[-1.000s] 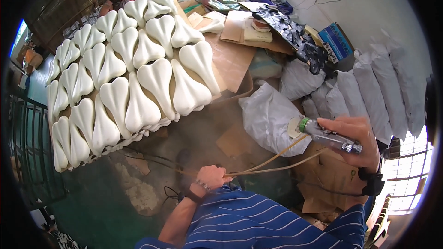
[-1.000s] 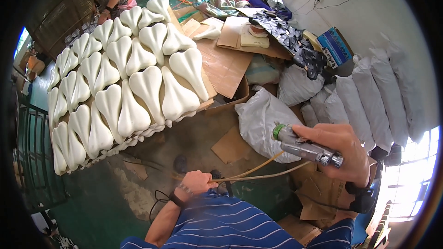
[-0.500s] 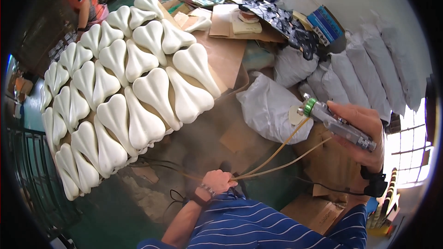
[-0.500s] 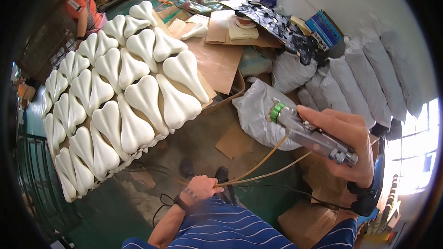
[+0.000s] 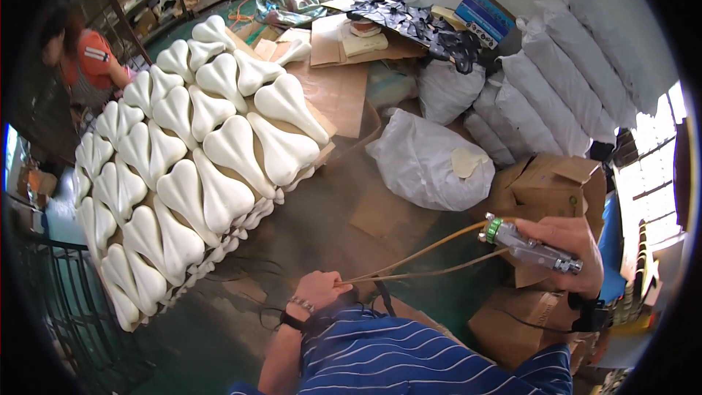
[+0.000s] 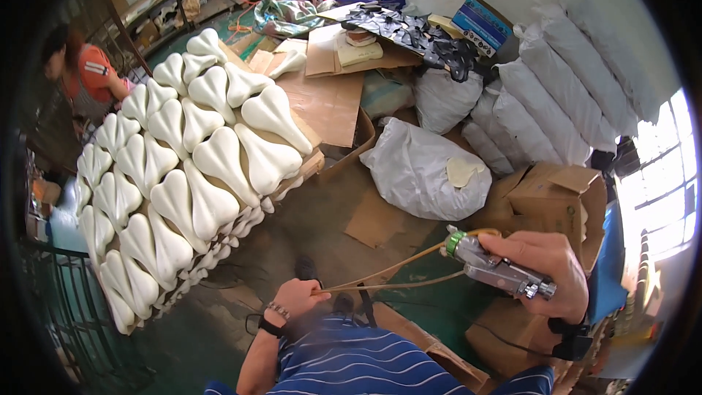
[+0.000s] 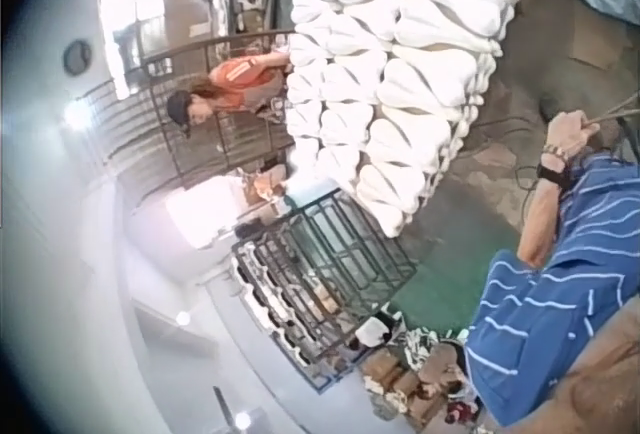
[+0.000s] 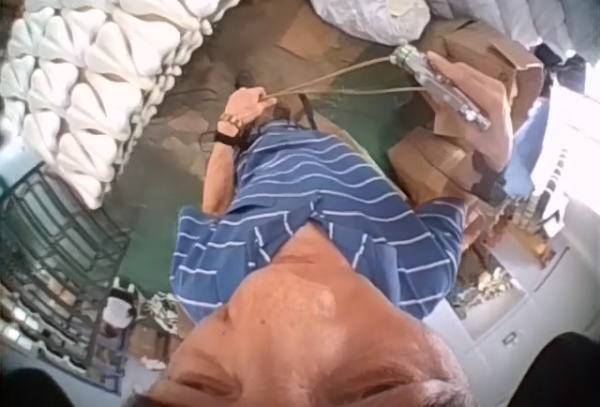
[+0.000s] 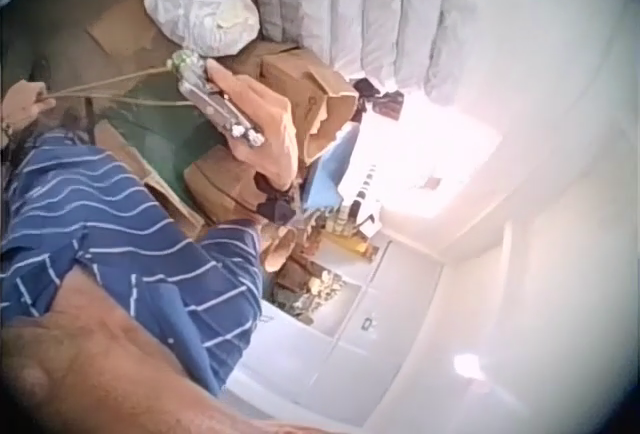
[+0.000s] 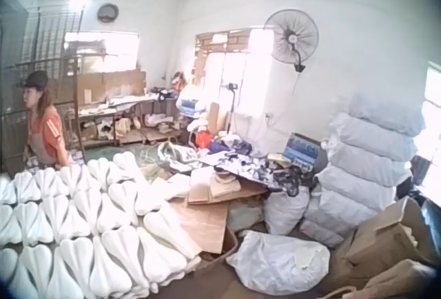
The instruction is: The person is coating or spraying bicycle seat components and stacking them on a rack in a factory setting.
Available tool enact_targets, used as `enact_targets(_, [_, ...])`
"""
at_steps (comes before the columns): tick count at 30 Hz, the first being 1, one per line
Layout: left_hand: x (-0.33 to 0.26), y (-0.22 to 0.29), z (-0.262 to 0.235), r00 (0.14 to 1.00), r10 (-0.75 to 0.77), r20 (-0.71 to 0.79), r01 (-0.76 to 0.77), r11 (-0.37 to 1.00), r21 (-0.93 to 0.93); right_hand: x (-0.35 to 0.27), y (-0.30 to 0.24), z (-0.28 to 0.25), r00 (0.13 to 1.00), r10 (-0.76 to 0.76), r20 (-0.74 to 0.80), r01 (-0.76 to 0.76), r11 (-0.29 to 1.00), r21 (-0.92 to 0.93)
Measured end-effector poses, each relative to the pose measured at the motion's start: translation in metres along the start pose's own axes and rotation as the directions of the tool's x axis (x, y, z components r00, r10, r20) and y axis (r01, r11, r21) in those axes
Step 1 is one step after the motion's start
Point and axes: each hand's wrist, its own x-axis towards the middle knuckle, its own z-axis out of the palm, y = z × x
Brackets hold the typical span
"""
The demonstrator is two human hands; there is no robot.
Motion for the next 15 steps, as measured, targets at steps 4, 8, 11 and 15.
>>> enact_targets(4, [-0.05,-0.015,0.008,0.947,-0.081,-0.312,0.075,0.997,-0.029,-0.074,0.043,0.06,0.963,0.179,-0.2,-0.142,0.972,0.185])
enact_targets(8, [-0.106,-0.037,0.003,0.78,-0.077,-0.621,-0.015,0.99,-0.141,-0.148,0.109,0.15,0.616,0.729,-0.299,-0.446,0.636,0.63])
enact_targets(11, [-0.13,-0.051,-0.02,0.656,-0.027,-0.755,-0.089,0.989,-0.114,-0.227,0.152,0.227,0.35,0.873,-0.34,-0.302,0.449,0.841])
enact_targets(15, [-0.128,-0.059,-0.037,0.663,-0.159,-0.731,-0.212,0.897,-0.388,-0.368,0.173,0.346,0.047,0.99,-0.136,0.022,0.135,0.991])
